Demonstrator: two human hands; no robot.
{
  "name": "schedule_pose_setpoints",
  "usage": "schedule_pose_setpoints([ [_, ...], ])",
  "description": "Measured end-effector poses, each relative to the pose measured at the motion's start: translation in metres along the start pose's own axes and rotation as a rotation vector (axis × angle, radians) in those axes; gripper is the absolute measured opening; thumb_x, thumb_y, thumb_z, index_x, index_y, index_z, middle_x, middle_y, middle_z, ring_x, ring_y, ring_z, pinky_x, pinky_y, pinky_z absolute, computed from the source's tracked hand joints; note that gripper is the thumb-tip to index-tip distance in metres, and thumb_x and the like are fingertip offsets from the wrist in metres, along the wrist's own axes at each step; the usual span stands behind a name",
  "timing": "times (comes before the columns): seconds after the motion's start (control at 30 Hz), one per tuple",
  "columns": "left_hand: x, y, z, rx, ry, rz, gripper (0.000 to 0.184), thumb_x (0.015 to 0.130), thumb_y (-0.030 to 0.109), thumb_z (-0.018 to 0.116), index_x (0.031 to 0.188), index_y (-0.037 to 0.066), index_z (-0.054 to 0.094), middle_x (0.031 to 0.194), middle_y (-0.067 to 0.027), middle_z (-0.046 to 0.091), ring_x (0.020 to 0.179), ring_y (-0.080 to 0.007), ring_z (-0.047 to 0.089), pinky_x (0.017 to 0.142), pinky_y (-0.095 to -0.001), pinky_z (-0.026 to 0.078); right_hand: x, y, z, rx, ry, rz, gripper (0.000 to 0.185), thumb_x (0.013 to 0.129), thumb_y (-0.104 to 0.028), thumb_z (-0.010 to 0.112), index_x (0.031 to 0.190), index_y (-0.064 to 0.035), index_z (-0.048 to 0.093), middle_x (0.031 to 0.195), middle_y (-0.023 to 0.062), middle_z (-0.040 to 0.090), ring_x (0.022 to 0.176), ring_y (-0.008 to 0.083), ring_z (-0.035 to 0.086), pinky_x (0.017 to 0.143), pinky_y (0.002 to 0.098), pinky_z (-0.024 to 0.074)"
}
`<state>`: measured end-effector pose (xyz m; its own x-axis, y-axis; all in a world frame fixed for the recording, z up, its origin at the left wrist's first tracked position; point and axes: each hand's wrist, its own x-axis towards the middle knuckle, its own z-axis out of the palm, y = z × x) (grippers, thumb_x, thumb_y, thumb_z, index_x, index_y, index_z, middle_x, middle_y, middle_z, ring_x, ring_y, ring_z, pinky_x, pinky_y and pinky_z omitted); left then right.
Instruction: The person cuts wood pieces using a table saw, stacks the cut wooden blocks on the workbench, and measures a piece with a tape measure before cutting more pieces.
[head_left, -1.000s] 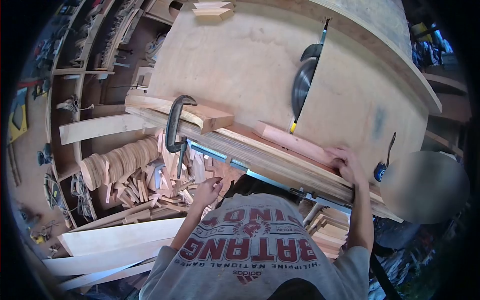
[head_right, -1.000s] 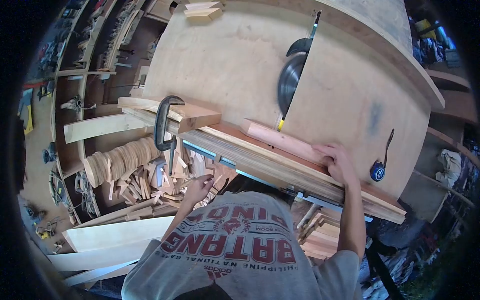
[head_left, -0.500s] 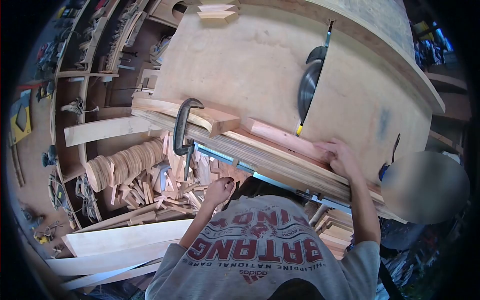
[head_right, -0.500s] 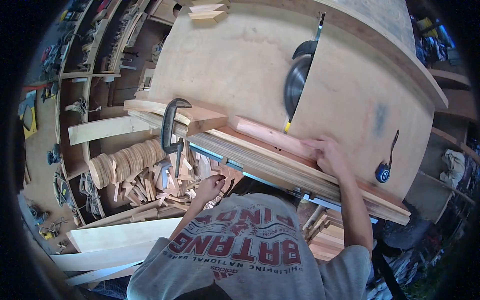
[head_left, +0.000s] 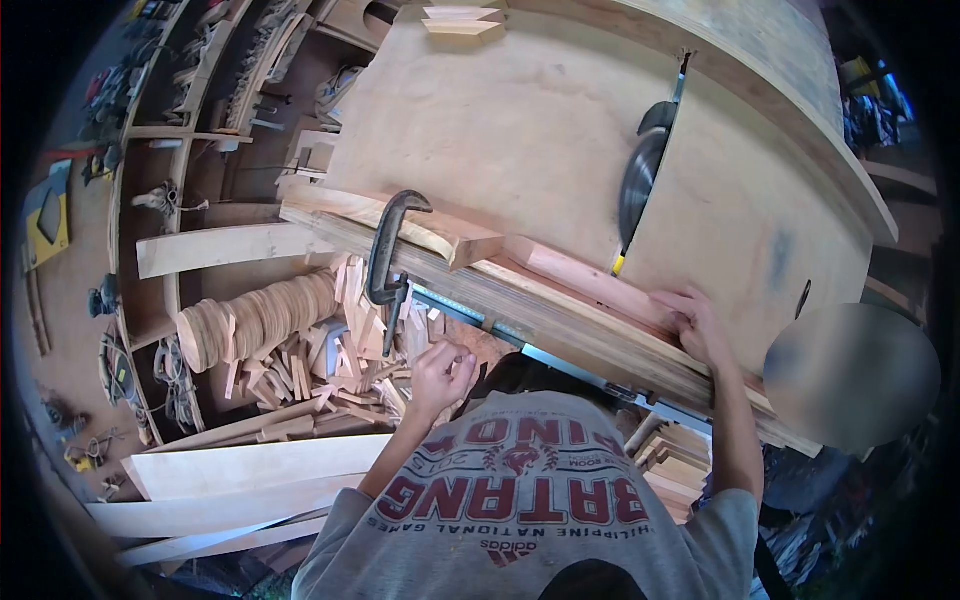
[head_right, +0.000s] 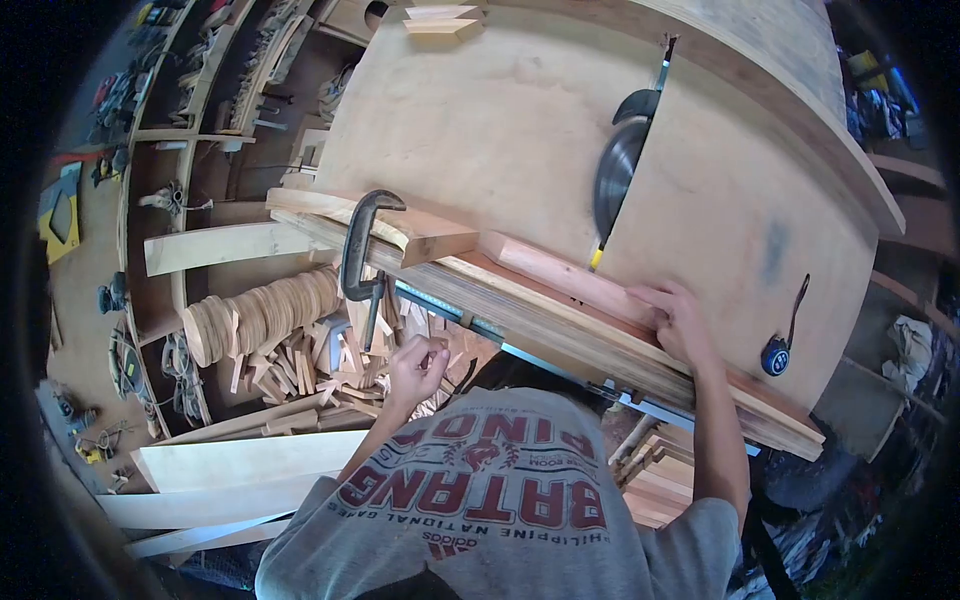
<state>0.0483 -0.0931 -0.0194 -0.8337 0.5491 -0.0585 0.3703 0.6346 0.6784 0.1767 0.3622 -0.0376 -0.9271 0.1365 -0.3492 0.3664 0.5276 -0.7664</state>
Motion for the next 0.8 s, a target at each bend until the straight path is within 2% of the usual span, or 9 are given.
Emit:
schedule_pose_setpoints([
  [0.03,-0.001,-0.004,-0.001,0.004,0.023,0.004,0.010,0.090,0.011,0.077,0.085,0.006,0.072,0.077,-0.0098,0.069,0.060,-0.0276,0.066,0.055,-0.0391,0.051,-0.002,0.001,0.000,-0.001,-0.002,-0.003,0.048,0.087,0.006,0.063,0.130,-0.0114,0.076,0.116,0.0165,0.069,0.107,0.0375,0.065,0.096,0.0448,0.0528],
  [0.1,-0.002,-0.006,-0.001,0.006,0.051,0.006,0.010,0.090,0.011,0.078,0.085,0.006,0.072,0.077,-0.0097,0.069,0.061,-0.0274,0.067,0.055,-0.0390,0.051,-0.004,-0.004,-0.003,0.020,-0.001,0.009,0.044,0.088,-0.001,0.072,0.130,-0.0132,0.076,0.111,0.0155,0.069,0.103,0.0352,0.065,0.092,0.0440,0.0534],
  [0.13,-0.002,-0.006,0.000,0.018,0.039,0.002,0.009,0.090,0.011,0.077,0.085,0.005,0.072,0.077,-0.0099,0.069,0.063,-0.0277,0.068,0.056,-0.0391,0.052,-0.002,-0.010,-0.005,0.017,-0.003,0.006,0.044,0.088,-0.001,0.072,0.130,-0.0132,0.076,0.111,0.0155,0.069,0.103,0.0352,0.065,0.092,0.0440,0.0534],
  [0.2,-0.003,-0.006,0.002,0.033,0.026,-0.006,0.009,0.091,0.011,0.077,0.086,0.005,0.072,0.078,-0.0100,0.069,0.064,-0.0281,0.069,0.057,-0.0392,0.053,0.003,-0.023,-0.003,-0.037,-0.038,0.100,0.050,0.084,0.003,0.079,0.133,-0.0084,0.075,0.106,0.0122,0.065,0.096,0.0271,0.066,0.089,0.0352,0.0558],
  [0.3,-0.003,-0.004,0.008,0.026,0.023,0.009,0.009,0.091,0.011,0.077,0.086,0.005,0.073,0.079,-0.0099,0.070,0.065,-0.0285,0.069,0.058,-0.0393,0.054,0.006,-0.015,0.005,-0.049,-0.022,0.124,0.054,0.083,0.000,0.084,0.135,-0.0097,0.074,0.103,0.0113,0.064,0.091,0.0254,0.066,0.086,0.0350,0.0570],
  [0.5,-0.004,0.002,0.016,-0.004,0.003,0.005,0.008,0.090,0.010,0.077,0.086,0.005,0.073,0.080,-0.0095,0.071,0.065,-0.0284,0.070,0.057,-0.0394,0.054,0.006,-0.028,0.002,-0.084,-0.005,0.131,0.052,0.084,-0.003,0.083,0.135,-0.0097,0.074,0.101,0.0129,0.065,0.095,0.0284,0.065,0.088,0.0374,0.0550],
  [0.63,0.004,0.011,0.014,0.000,0.057,0.101,0.007,0.089,0.008,0.077,0.085,0.005,0.072,0.079,-0.0087,0.070,0.064,-0.0284,0.070,0.057,-0.0388,0.054,0.007,-0.017,0.004,-0.063,-0.002,0.072,0.052,0.083,-0.005,0.083,0.134,-0.0087,0.074,0.100,0.0135,0.065,0.097,0.0302,0.065,0.089,0.0382,0.0538],
  [0.7,0.008,0.011,0.010,0.004,0.095,0.142,0.007,0.089,0.008,0.077,0.085,0.005,0.072,0.079,-0.0084,0.070,0.064,-0.0282,0.070,0.057,-0.0384,0.054,0.008,-0.013,0.002,-0.035,-0.001,0.057,0.043,0.084,-0.013,0.083,0.127,-0.0083,0.077,0.111,0.0145,0.073,0.107,0.0354,0.068,0.096,0.0443,0.0540],
  [0.8,0.007,0.007,0.003,0.014,0.149,0.134,0.007,0.088,0.007,0.077,0.084,0.005,0.071,0.078,-0.0085,0.070,0.065,-0.0275,0.070,0.057,-0.0380,0.054,0.000,-0.005,0.001,0.074,0.024,0.106,0.044,0.084,-0.013,0.083,0.127,-0.0076,0.077,0.109,0.0145,0.073,0.106,0.0364,0.068,0.095,0.0451,0.0537],
])
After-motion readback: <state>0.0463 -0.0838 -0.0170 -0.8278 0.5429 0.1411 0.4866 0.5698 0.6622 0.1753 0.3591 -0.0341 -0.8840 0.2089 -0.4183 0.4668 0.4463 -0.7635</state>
